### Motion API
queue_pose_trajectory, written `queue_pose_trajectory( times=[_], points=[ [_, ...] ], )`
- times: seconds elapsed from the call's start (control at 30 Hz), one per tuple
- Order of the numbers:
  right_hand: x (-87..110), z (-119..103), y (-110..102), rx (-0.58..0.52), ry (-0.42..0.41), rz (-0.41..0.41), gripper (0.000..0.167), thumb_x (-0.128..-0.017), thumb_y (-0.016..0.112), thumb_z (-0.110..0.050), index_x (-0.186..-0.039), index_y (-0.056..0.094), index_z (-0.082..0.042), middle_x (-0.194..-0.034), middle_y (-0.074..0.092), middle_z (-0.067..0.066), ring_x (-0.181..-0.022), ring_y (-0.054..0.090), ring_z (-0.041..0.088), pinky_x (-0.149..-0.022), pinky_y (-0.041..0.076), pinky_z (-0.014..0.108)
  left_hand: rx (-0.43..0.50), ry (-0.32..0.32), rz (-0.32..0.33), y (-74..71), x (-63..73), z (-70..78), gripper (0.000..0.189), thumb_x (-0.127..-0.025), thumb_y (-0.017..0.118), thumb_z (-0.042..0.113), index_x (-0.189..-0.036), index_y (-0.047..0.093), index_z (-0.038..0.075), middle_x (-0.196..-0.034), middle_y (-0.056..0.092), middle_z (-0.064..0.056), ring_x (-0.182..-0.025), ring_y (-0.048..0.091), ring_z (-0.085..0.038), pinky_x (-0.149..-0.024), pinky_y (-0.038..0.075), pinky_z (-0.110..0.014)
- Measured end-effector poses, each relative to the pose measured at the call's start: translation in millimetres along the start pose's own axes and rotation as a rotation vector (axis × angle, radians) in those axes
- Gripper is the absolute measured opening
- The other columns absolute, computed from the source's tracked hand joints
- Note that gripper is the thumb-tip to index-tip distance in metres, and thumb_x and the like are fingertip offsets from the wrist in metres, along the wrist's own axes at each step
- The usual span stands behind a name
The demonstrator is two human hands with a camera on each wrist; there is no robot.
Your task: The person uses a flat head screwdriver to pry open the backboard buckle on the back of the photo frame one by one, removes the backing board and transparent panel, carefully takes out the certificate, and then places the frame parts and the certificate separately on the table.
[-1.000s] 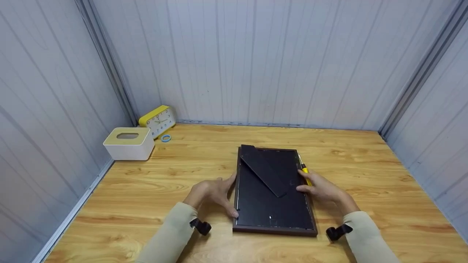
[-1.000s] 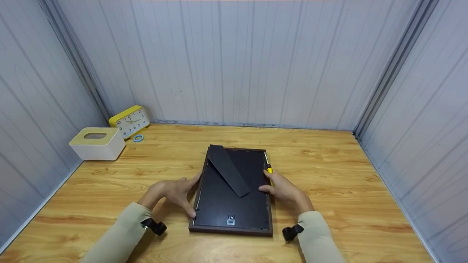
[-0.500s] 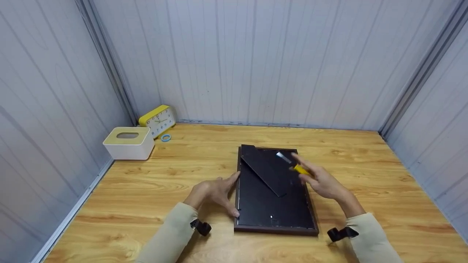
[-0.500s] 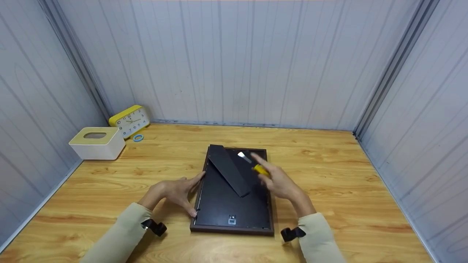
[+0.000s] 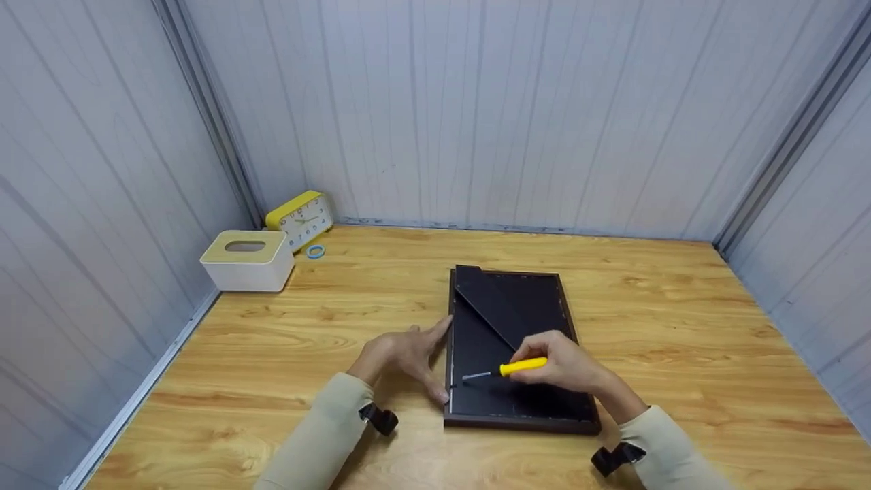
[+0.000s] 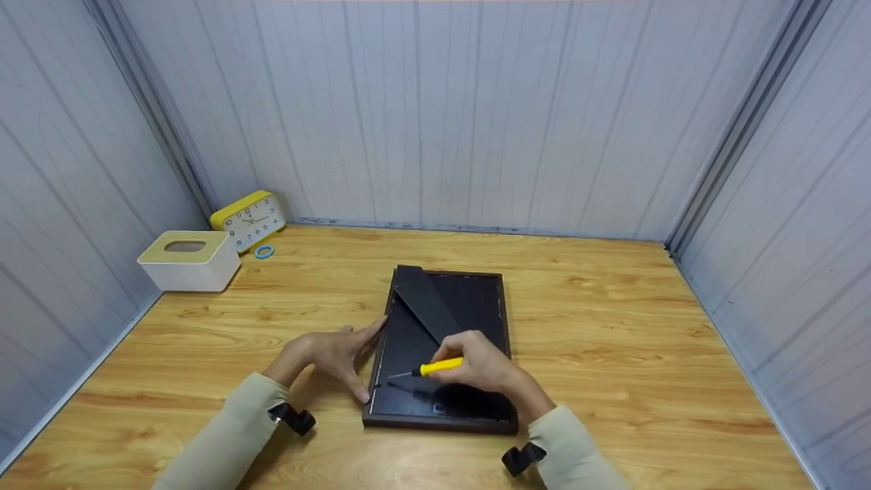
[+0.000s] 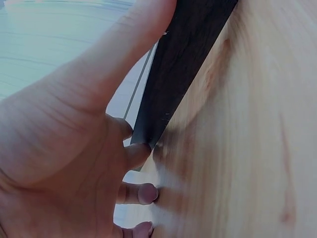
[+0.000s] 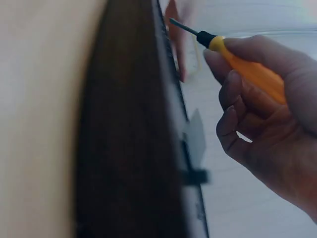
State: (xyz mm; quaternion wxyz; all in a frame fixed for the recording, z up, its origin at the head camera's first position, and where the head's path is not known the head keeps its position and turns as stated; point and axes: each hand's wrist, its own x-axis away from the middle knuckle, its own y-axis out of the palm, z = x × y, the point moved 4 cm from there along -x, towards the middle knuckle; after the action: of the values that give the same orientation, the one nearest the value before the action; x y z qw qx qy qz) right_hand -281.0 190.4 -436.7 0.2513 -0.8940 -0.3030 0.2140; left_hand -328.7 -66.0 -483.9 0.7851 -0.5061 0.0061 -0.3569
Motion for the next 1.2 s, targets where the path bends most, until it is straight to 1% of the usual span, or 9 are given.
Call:
queue_pose_trajectory(
  times=[0.13, 0.23, 0.4, 0.53, 0.6, 0.77, 0.83, 1.03, 1.2],
  points=[
    [-1.8, 16.0, 9.0, -0.007, 0.026, 0.006, 0.013, -0.082, 0.082, -0.005, -0.093, 0.079, 0.0, -0.084, 0.074, 0.009, -0.067, 0.058, 0.007, -0.06, 0.049, 0.018, 0.007, 0.005, -0.01, 0.2, 0.4, -0.7, 0.15, -0.056, 0.089, 0.065, -0.161, -0.012, 0.028, -0.165, 0.015, -0.011, -0.148, 0.005, -0.046, -0.115, 0.013, -0.064],
    [-2.1, 27.3, 12.6, 0.006, 0.067, -0.014, 0.017, -0.084, 0.083, -0.015, -0.097, 0.081, -0.006, -0.088, 0.076, 0.003, -0.069, 0.062, 0.007, -0.062, 0.052, 0.02, 0.003, -0.002, -0.023, -0.3, 1.1, -0.3, 0.15, -0.055, 0.088, 0.067, -0.16, -0.013, 0.03, -0.166, 0.014, -0.01, -0.149, 0.004, -0.044, -0.115, 0.012, -0.064],
    [-1.8, 33.5, 12.2, 0.053, 0.078, -0.043, 0.021, -0.084, 0.083, -0.025, -0.098, 0.082, -0.01, -0.09, 0.076, -0.002, -0.073, 0.065, 0.009, -0.065, 0.055, 0.023, -0.003, -0.011, -0.033, -1.8, 1.0, 1.3, 0.15, -0.054, 0.087, 0.068, -0.16, -0.013, 0.031, -0.166, 0.013, -0.009, -0.149, 0.005, -0.042, -0.115, 0.012, -0.065],
    [-1.2, 32.8, 9.6, 0.074, 0.067, -0.047, 0.02, -0.084, 0.083, -0.025, -0.097, 0.082, -0.01, -0.087, 0.076, -0.003, -0.071, 0.064, 0.008, -0.063, 0.054, 0.022, -0.014, -0.02, -0.032, -2.0, 1.0, 0.6, 0.149, -0.055, 0.087, 0.069, -0.16, -0.013, 0.032, -0.166, 0.014, -0.009, -0.149, 0.006, -0.042, -0.115, 0.013, -0.064],
    [-1.1, 28.0, 9.3, 0.076, 0.069, -0.047, 0.018, -0.084, 0.083, -0.022, -0.096, 0.082, -0.008, -0.086, 0.076, -0.002, -0.069, 0.063, 0.007, -0.062, 0.053, 0.022, -0.012, -0.021, -0.031, -1.6, 1.1, -0.2, 0.149, -0.055, 0.087, 0.068, -0.16, -0.012, 0.032, -0.166, 0.015, -0.01, -0.149, 0.006, -0.041, -0.115, 0.013, -0.063],
    [-2.2, 26.9, 10.1, 0.086, 0.072, -0.055, 0.016, -0.086, 0.082, -0.022, -0.096, 0.081, -0.009, -0.085, 0.075, -0.002, -0.069, 0.062, 0.007, -0.062, 0.053, 0.022, 0.008, -0.03, -0.024, -1.7, 0.6, -1.7, 0.148, -0.055, 0.088, 0.067, -0.161, -0.01, 0.033, -0.165, 0.017, -0.015, -0.15, 0.009, -0.039, -0.115, 0.018, -0.061],
    [-2.2, 31.0, 10.2, 0.088, 0.076, -0.058, 0.017, -0.086, 0.082, -0.024, -0.096, 0.082, -0.011, -0.086, 0.075, -0.004, -0.069, 0.062, 0.007, -0.063, 0.053, 0.021, 0.014, -0.035, -0.019, -1.9, 0.2, -1.7, 0.148, -0.054, 0.088, 0.068, -0.161, -0.009, 0.033, -0.164, 0.018, -0.015, -0.15, 0.009, -0.038, -0.115, 0.019, -0.061],
    [-1.3, 32.2, 12.9, 0.064, 0.076, -0.07, 0.016, -0.087, 0.08, -0.019, -0.096, 0.081, -0.006, -0.086, 0.075, 0.0, -0.068, 0.061, 0.006, -0.062, 0.052, 0.021, 0.019, -0.042, -0.023, -0.3, -0.6, -1.2, 0.15, -0.053, 0.088, 0.068, -0.16, -0.01, 0.033, -0.165, 0.017, -0.011, -0.15, 0.006, -0.04, -0.115, 0.014, -0.062],
    [-3.7, 31.1, 15.2, 0.079, 0.066, -0.08, 0.017, -0.087, 0.08, -0.023, -0.097, 0.081, -0.01, -0.087, 0.075, -0.003, -0.071, 0.063, 0.007, -0.064, 0.053, 0.022, -0.012, -0.06, -0.022, 0.6, -0.3, -0.5, 0.153, -0.05, 0.087, 0.069, -0.16, -0.012, 0.033, -0.165, 0.017, -0.013, -0.15, 0.007, -0.039, -0.115, 0.016, -0.064]
  ],
)
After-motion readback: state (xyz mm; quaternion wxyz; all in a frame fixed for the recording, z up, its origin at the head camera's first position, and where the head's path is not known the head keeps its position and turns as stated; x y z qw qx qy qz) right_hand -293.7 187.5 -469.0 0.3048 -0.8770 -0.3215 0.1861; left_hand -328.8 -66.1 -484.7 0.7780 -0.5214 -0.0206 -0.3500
